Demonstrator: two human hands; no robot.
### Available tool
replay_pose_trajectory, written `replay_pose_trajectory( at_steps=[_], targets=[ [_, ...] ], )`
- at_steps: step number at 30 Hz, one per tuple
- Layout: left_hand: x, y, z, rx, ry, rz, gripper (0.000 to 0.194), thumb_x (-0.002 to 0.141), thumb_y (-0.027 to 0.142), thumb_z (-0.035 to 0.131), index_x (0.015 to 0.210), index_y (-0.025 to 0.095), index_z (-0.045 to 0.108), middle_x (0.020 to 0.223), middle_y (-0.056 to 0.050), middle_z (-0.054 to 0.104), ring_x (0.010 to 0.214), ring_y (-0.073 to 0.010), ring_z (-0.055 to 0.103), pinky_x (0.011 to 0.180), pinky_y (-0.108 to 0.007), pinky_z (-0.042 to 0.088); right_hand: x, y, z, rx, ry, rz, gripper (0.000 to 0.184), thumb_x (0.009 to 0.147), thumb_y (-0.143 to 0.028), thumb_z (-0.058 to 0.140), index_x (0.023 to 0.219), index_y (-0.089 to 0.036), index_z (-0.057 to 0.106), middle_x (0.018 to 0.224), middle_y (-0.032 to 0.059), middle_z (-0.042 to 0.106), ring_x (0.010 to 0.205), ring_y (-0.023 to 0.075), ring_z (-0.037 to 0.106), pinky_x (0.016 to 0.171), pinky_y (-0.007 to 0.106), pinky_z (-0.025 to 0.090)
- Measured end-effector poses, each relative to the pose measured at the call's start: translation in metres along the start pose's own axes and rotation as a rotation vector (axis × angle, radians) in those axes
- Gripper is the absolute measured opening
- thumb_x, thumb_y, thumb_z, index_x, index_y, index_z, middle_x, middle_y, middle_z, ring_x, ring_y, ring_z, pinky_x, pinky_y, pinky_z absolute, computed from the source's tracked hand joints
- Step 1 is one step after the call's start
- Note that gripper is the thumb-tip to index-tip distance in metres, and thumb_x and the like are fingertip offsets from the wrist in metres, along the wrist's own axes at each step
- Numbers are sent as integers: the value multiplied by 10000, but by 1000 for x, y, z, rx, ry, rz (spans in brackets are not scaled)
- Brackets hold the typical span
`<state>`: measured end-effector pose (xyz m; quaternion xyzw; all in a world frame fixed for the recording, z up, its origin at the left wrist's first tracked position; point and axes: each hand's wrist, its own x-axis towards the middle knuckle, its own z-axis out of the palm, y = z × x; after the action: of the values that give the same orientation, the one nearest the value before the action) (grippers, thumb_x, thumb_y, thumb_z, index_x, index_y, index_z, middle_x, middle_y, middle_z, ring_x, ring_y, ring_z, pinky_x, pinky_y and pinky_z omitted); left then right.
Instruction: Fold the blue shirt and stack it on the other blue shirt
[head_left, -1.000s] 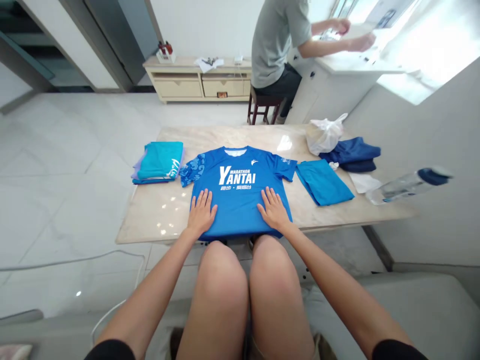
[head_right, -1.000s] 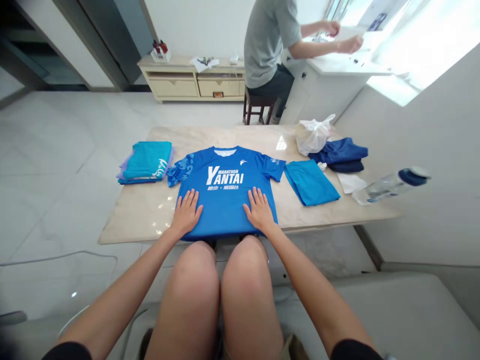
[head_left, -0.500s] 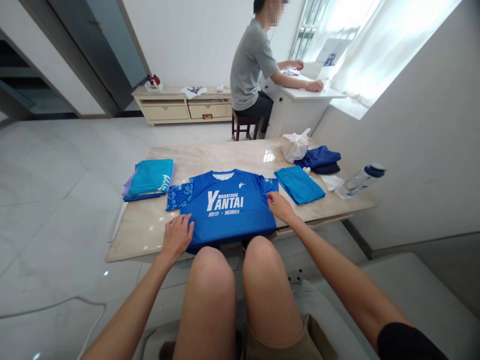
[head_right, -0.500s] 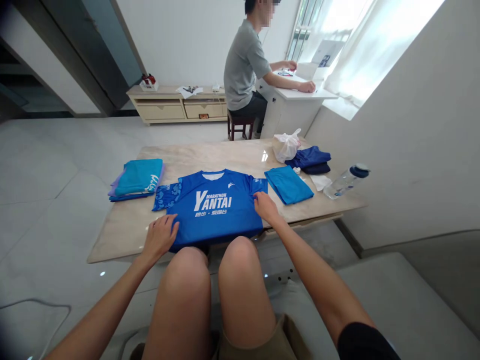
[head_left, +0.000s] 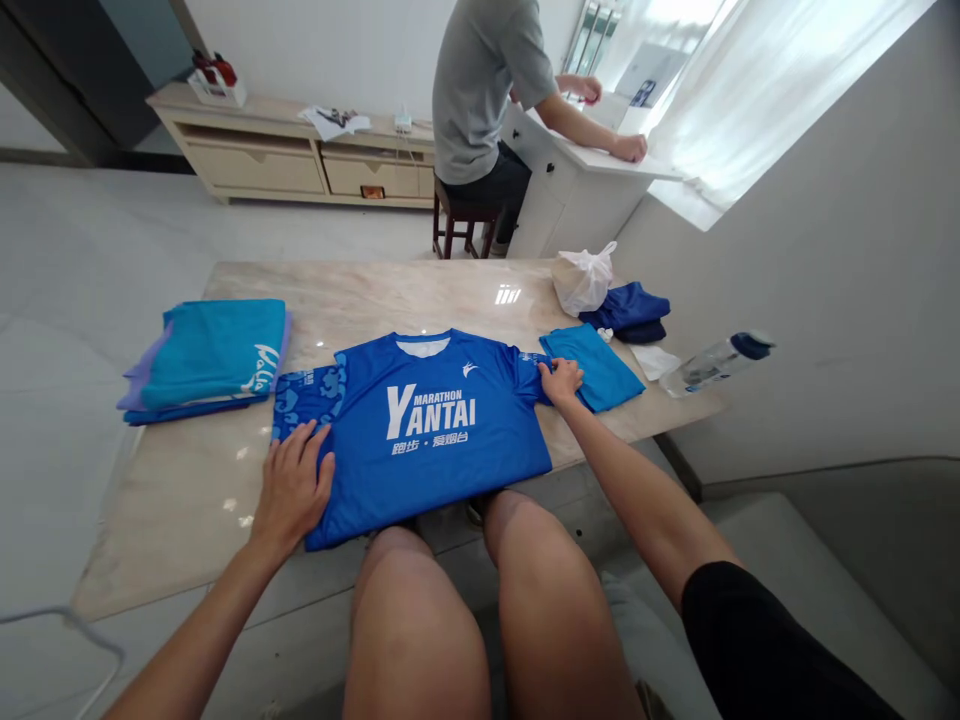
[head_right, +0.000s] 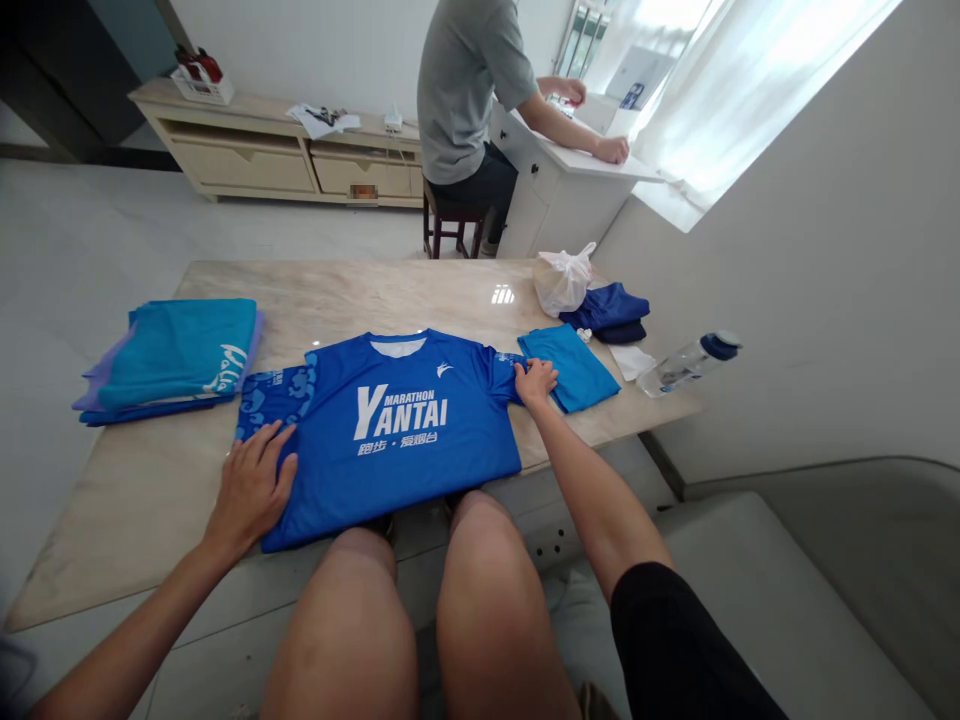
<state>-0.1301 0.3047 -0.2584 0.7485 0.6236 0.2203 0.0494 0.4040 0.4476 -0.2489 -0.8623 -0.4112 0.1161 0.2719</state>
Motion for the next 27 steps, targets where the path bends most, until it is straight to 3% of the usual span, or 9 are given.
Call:
replay_pose_trajectory(
  at_steps=[5,11,14,19,23,27],
  targets=[
    [2,4,-2,-17,7,-11,655,1108,441,329,1570,79,618,1652,-258,573,1572,-404,489,1383,-636,251,-1,3,-17,77,10,19,401,1083,-394,551,1366,-129,654,1345,210,728,1287,339,660,1132,446,501],
    [2,10,-5,-23,26,-26,664,1114,450,310,1558,68,624,1629,-257,593,1556,-393,503,1385,-614,250,-8,-11,-35,96,-36,52,481,951,-425,777,1306,-106,718,1150,164,792,1090,309,735,905,391,625],
    [1,12,-5,-35,37,-34,634,1107,423,337,1575,95,613,1634,-238,594,1569,-375,492,1397,-600,222,-13,-25,-45,50,-40,-2,399,976,-384,754,1248,-91,752,1130,183,798,1100,328,741,958,411,615],
    [0,13,-6,-53,26,-42,617,1089,392,378,1596,118,598,1653,-229,577,1581,-377,470,1397,-612,207,-30,-56,-56,-80,-59,-219,373,1085,-279,605,1420,-153,709,1373,225,759,1331,370,690,1142,487,524],
    [1,14,-7,-62,21,-42,617,1091,387,375,1591,105,602,1649,-242,574,1573,-385,472,1395,-621,205,-54,-91,-51,-328,-136,-482,366,1116,-255,556,1449,-189,693,1348,239,775,1239,410,744,1068,526,558],
    [0,15,-8,-71,20,-43,610,1092,382,391,1596,107,597,1653,-243,565,1586,-390,453,1396,-623,193,-70,-127,-36,-168,-278,-679,354,1124,-349,595,1441,-214,675,1237,173,821,1112,348,792,1011,462,602]
  ],
)
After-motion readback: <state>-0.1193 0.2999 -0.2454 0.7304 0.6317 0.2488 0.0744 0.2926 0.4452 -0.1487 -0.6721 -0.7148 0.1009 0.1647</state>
